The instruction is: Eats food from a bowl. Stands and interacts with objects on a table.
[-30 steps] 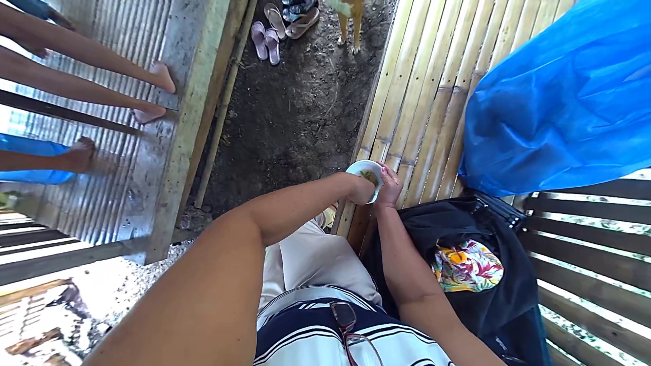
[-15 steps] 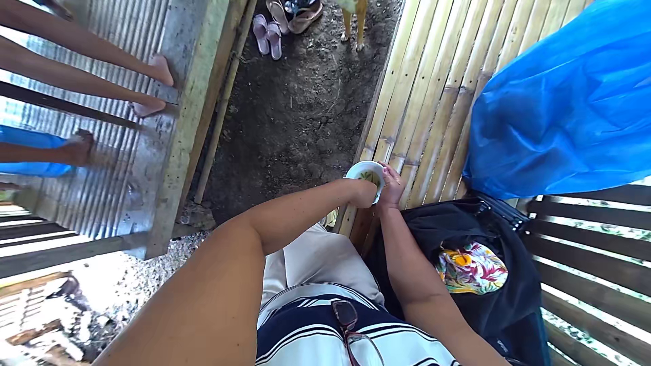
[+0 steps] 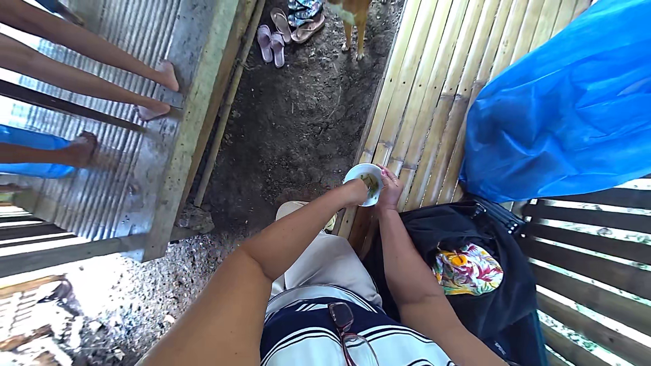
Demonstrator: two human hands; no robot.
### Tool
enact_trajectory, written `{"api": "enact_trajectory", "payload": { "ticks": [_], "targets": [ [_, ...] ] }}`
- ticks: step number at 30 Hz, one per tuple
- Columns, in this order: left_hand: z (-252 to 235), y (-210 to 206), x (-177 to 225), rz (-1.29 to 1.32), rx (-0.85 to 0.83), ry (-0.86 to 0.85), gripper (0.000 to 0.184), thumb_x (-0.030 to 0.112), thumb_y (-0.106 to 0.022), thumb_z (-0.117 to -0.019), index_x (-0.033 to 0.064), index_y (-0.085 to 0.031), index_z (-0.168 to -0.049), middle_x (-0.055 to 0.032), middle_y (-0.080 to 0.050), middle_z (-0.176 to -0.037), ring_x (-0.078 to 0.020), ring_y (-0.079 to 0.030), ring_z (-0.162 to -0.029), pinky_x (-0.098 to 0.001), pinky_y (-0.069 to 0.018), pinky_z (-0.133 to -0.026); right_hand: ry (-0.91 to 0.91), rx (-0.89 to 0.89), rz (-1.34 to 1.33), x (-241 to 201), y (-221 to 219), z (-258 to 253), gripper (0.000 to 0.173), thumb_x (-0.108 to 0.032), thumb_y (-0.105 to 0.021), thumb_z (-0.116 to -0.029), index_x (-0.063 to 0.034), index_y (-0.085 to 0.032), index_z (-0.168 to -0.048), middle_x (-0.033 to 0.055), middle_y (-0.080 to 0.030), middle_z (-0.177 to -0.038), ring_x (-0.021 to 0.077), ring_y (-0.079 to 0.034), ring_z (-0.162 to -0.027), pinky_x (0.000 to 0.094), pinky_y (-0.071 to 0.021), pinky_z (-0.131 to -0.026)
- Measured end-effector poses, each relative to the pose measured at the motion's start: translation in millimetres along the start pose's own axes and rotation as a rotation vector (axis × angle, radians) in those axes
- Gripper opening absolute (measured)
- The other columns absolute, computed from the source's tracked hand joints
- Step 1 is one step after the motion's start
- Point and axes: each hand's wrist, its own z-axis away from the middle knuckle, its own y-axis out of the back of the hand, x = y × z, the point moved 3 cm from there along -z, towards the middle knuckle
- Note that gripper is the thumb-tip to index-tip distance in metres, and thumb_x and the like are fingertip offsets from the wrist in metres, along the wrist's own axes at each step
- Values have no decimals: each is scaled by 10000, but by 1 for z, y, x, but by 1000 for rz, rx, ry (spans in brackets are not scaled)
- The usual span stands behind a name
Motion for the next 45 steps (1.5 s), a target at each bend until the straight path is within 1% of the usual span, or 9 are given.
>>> {"api": "enact_trajectory", "payload": {
  "ticks": [2,12,21,25,28,31,34,40,45],
  "targets": [
    [-4,-7,1,92,20,18,236,120,-494,-1045,15,-648,-1191,-131,-614,-888,-199,-508,-637,-384,-447,-575,-10,3,-18,0,0,0,292,-48,-468,-1049,67,-688,-1202,151,-721,-1164,135,-676,-1072,305,-538,-966],
    [-10,-20,16,-38,47,-40,144,104,-550,-989,11,-657,-1013,-135,-604,-814,-232,-558,-636,-421,-469,-573,27,5,10,0,2,0,304,-53,-466,-1040,65,-696,-1202,157,-719,-1194,149,-666,-1129,309,-517,-1011],
    [-13,-2,17,-381,-134,-317,180,82,-576,-1002,-41,-680,-920,-175,-642,-849,-308,-627,-794,-522,-511,-724,25,29,53,-1,-1,4,297,-64,-478,-1047,66,-688,-1213,161,-710,-1216,151,-658,-1153,320,-507,-1033],
    [-9,4,23,-516,-233,-268,208,92,-537,-1021,-12,-657,-886,-112,-563,-727,-218,-521,-591,-408,-434,-533,23,23,30,2,0,3,294,-79,-485,-1047,58,-695,-1201,148,-720,-1186,141,-669,-1119,315,-524,-1006],
    [-5,10,26,-543,-301,-212,230,90,-504,-1037,-4,-647,-884,-89,-540,-714,-179,-463,-551,-362,-383,-512,30,25,27,0,-1,4,282,-64,-487,-1045,58,-707,-1175,140,-728,-1159,127,-673,-1094,296,-525,-991],
    [-3,8,33,-648,-289,-211,189,78,-543,-1003,-6,-628,-856,-112,-563,-747,-218,-521,-607,-405,-423,-548,30,26,24,1,0,3,279,-53,-491,-1040,62,-705,-1177,150,-727,-1168,138,-674,-1106,299,-523,-1000],
    [5,0,36,-694,-224,-252,135,43,-611,-948,-50,-632,-852,-193,-637,-868,-339,-642,-805,-545,-523,-712,18,22,28,3,0,3,287,-54,-486,-1042,55,-703,-1194,146,-725,-1183,139,-673,-1118,302,-524,-1007],
    [-6,7,15,-320,-330,-72,286,162,-459,-1069,24,-638,-893,-50,-540,-697,-118,-414,-503,-289,-328,-478,26,12,51,0,0,4,288,-58,-486,-1038,57,-708,-1181,153,-726,-1163,145,-676,-1095,314,-529,-992],
    [-3,1,16,-282,-263,-75,270,139,-477,-1051,23,-644,-874,-49,-552,-671,-125,-410,-484,-303,-337,-469,41,-29,107,-1,-3,5,296,-79,-482,-1047,47,-708,-1190,153,-725,-1175,155,-673,-1120,332,-520,-1018]
  ]
}}
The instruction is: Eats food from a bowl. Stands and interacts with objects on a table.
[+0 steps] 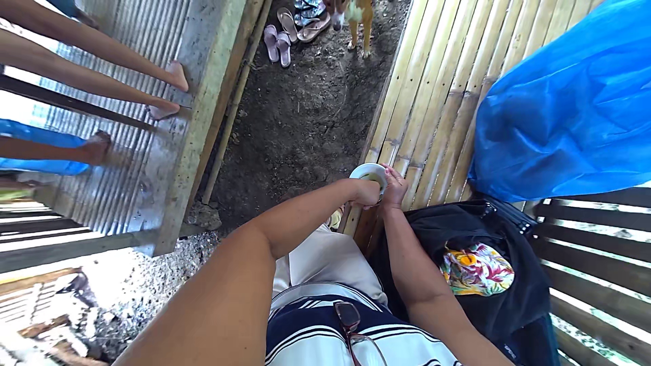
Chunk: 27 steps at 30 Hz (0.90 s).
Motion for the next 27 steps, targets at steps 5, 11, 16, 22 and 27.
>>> {"api": "enact_trajectory", "payload": {
  "ticks": [5,11,16,22,27],
  "targets": [
    [-3,-5,1,48,67,10,255,131,-475,-1053,15,-644,-901,-56,-550,-674,-130,-421,-494,-307,-342,-476,-18,6,-8,-1,0,1,292,-73,-481,-1050,40,-709,-1194,145,-727,-1159,140,-678,-1088,323,-530,-993],
    [21,-3,-9,92,35,-36,311,180,-401,-1109,26,-649,-1001,-32,-515,-701,-101,-383,-501,-277,-329,-486,-18,6,-13,-2,0,-1,281,-57,-492,-1042,45,-711,-1186,148,-732,-1147,135,-683,-1079,311,-533,-987],
    [11,-1,-19,33,107,-43,229,112,-470,-1064,8,-669,-1014,-90,-571,-764,-165,-480,-570,-352,-417,-535,-28,8,-24,1,1,-2,272,-65,-504,-1041,42,-715,-1177,143,-736,-1127,135,-689,-1052,316,-548,-963],
    [2,-9,-9,-84,126,-50,179,95,-541,-1017,-7,-687,-1007,-130,-607,-815,-239,-552,-663,-434,-467,-595,-18,-1,-12,1,1,-2,277,-63,-500,-1040,43,-716,-1177,142,-735,-1141,133,-683,-1078,311,-538,-980],
    [0,-3,-8,-81,18,-45,234,130,-493,-1053,10,-647,-923,-76,-531,-704,-164,-435,-538,-345,-356,-502,-26,5,-43,1,0,1,281,-63,-486,-1050,49,-710,-1179,139,-729,-1158,131,-681,-1080,304,-537,-982]
  ]
}}
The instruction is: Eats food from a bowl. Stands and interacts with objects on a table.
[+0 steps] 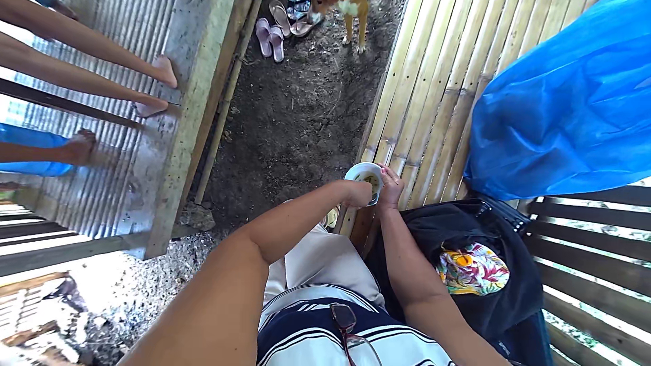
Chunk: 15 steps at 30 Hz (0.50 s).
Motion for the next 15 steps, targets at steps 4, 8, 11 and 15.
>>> {"api": "enact_trajectory", "payload": {
  "ticks": [4,8,11,15],
  "targets": [
    [-1,8,0,62,-79,17,291,149,-465,-1075,25,-625,-867,-34,-493,-648,-103,-353,-468,-276,-286,-461,35,-3,47,-1,0,0,291,-80,-486,-1048,44,-711,-1185,147,-728,-1167,150,-681,-1104,330,-532,-1006],
    [-5,2,-1,54,-45,21,271,128,-473,-1065,25,-640,-877,-37,-517,-662,-109,-366,-482,-290,-297,-470,22,-7,63,0,0,0,299,-91,-477,-1055,32,-712,-1193,138,-729,-1163,141,-678,-1101,326,-528,-1002],
    [-2,3,-9,114,-58,-14,293,174,-447,-1092,27,-649,-938,-39,-534,-698,-101,-389,-497,-282,-319,-475,7,-3,34,1,0,-2,285,-76,-489,-1048,39,-714,-1180,143,-732,-1139,138,-684,-1070,322,-540,-979],
    [4,15,-6,-14,-144,18,300,172,-470,-1077,25,-662,-899,-40,-543,-672,-109,-413,-503,-293,-324,-498,11,-9,24,0,0,-2,282,-71,-494,-1043,39,-719,-1171,138,-735,-1133,134,-687,-1062,317,-542,-975]
  ]
}}
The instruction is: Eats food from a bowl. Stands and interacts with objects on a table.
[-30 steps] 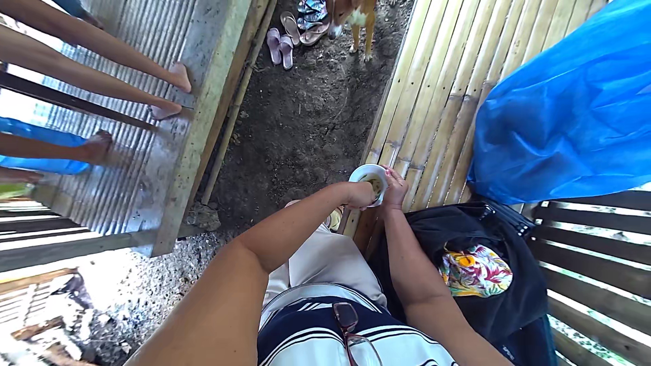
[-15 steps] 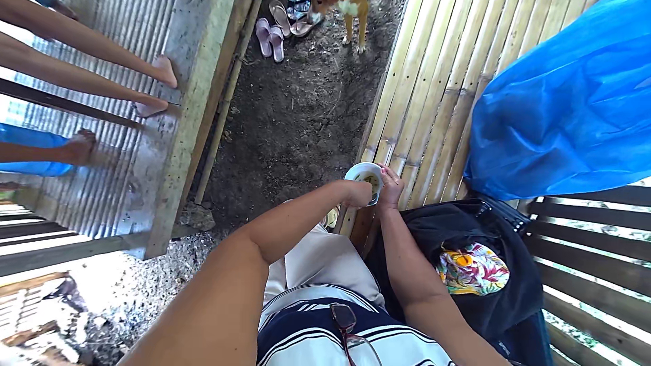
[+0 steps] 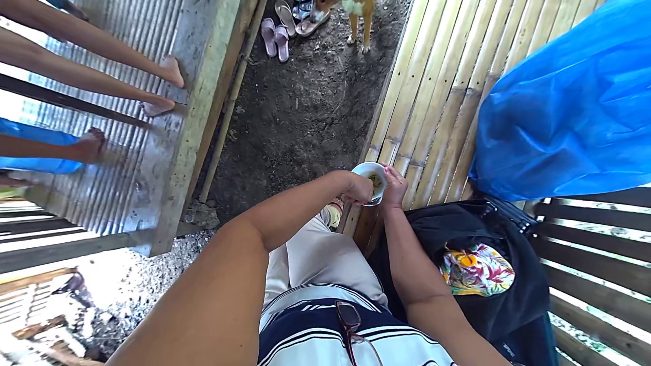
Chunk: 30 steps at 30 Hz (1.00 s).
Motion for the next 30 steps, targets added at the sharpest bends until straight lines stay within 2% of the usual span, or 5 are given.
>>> {"api": "enact_trajectory", "payload": {
  "ticks": [3,5,12,19,30],
  "targets": [
    [3,4,9,-228,-14,52,262,151,-499,-1055,25,-634,-870,-62,-532,-694,-147,-454,-551,-337,-386,-544,-3,-8,-3,0,2,-1,279,-67,-495,-1041,41,-720,-1166,136,-738,-1116,132,-690,-1045,311,-546,-964],
    [4,3,13,-400,11,48,211,133,-543,-1030,-6,-670,-935,-130,-615,-812,-242,-576,-691,-450,-492,-653,-11,-19,9,0,1,-1,280,-77,-498,-1043,33,-722,-1170,128,-739,-1123,125,-690,-1051,310,-547,-967],
    [28,-13,3,-553,208,11,166,147,-626,-974,42,-709,-1072,-189,-697,-1073,-407,-670,-1048,-668,-520,-810,-18,-34,6,-2,0,-3,282,-64,-487,-1047,32,-718,-1177,125,-734,-1144,116,-679,-1070,300,-538,-974],
    [33,-27,-10,-318,382,-13,191,100,-607,-958,89,-734,-1100,-183,-715,-1067,-410,-679,-1056,-678,-530,-827,-7,-43,10,-1,1,-3,282,-69,-494,-1043,44,-709,-1186,142,-726,-1153,134,-677,-1077,321,-539,-983],
    [31,-31,18,-546,323,167,121,74,-645,-930,21,-688,-1031,-179,-698,-994,-384,-693,-932,-598,-548,-697,-27,-33,10,0,1,-3,282,-94,-499,-1049,11,-728,-1175,120,-742,-1120,132,-691,-1053,326,-554,-960]
  ]
}}
